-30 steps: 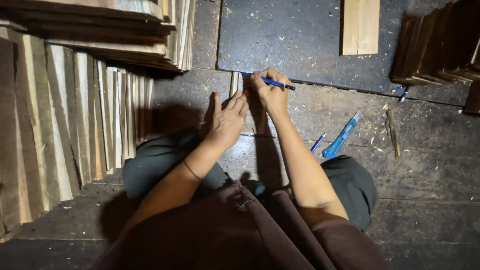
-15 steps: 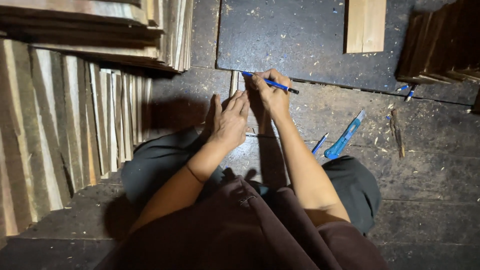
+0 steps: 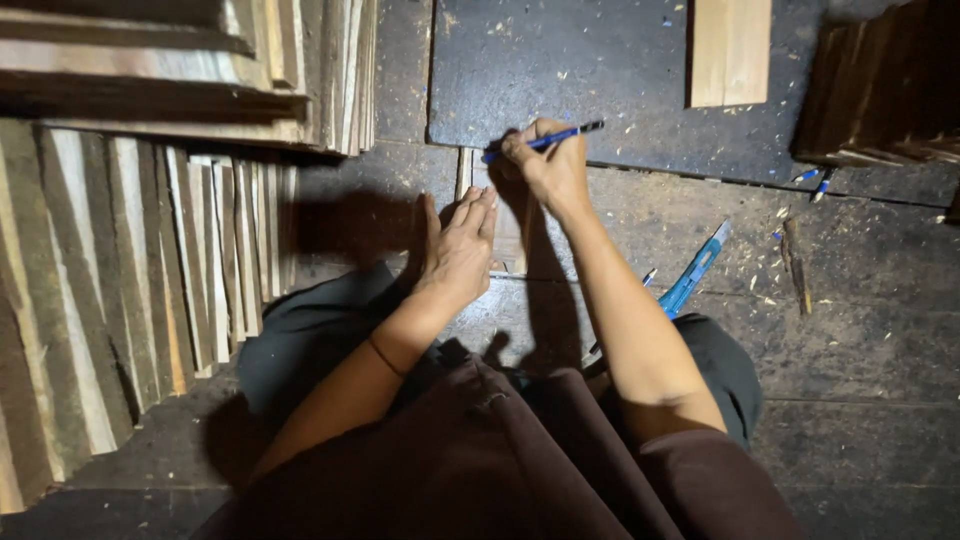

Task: A person sitting on the floor marks wooden boards with a pencil using a template guide.

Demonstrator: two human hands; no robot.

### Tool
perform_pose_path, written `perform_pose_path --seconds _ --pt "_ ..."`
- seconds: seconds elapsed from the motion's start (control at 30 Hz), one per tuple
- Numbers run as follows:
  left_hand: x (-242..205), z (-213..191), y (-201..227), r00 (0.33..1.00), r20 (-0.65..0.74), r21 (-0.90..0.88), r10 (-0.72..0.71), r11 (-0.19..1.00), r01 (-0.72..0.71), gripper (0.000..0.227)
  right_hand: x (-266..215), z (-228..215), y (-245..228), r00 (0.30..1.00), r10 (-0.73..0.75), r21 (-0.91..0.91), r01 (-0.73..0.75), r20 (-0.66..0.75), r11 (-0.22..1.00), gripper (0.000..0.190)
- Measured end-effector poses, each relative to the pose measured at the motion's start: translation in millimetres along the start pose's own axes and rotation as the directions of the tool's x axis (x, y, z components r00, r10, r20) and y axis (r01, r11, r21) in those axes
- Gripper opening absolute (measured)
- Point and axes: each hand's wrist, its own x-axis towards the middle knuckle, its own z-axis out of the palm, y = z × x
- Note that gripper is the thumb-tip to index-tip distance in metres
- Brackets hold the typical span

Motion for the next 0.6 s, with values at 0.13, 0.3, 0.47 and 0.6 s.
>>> perform_pose_path --seconds 0.13,0.3,0.47,0.6 --pt "-5 -7 2 0.998 -0.049 -0.049 0.03 0.998 -0.032 0.081 15 -8 19 0.99 -0.114 -0.075 0.121 0.087 0.99 0.011" --pt "6 -6 10 0.985 0.153 0.265 -0.083 0.963 0.04 0.091 35 -38 -47 0.798 0.471 -0.055 -0.488 0.377 0.871 0.025" --pt "2 1 11 0.998 0.041 0.119 -0.046 0.992 0.04 0.083 31 -18 12 0.859 -0.178 -0.656 0.486 0.48 0.577 0.024" --pt "1 -8 15 0.996 0.047 0.152 -0.074 0.986 0.066 0.085 15 -29 7 0.866 -0.254 -0.65 0.492 0.43 0.579 0.035"
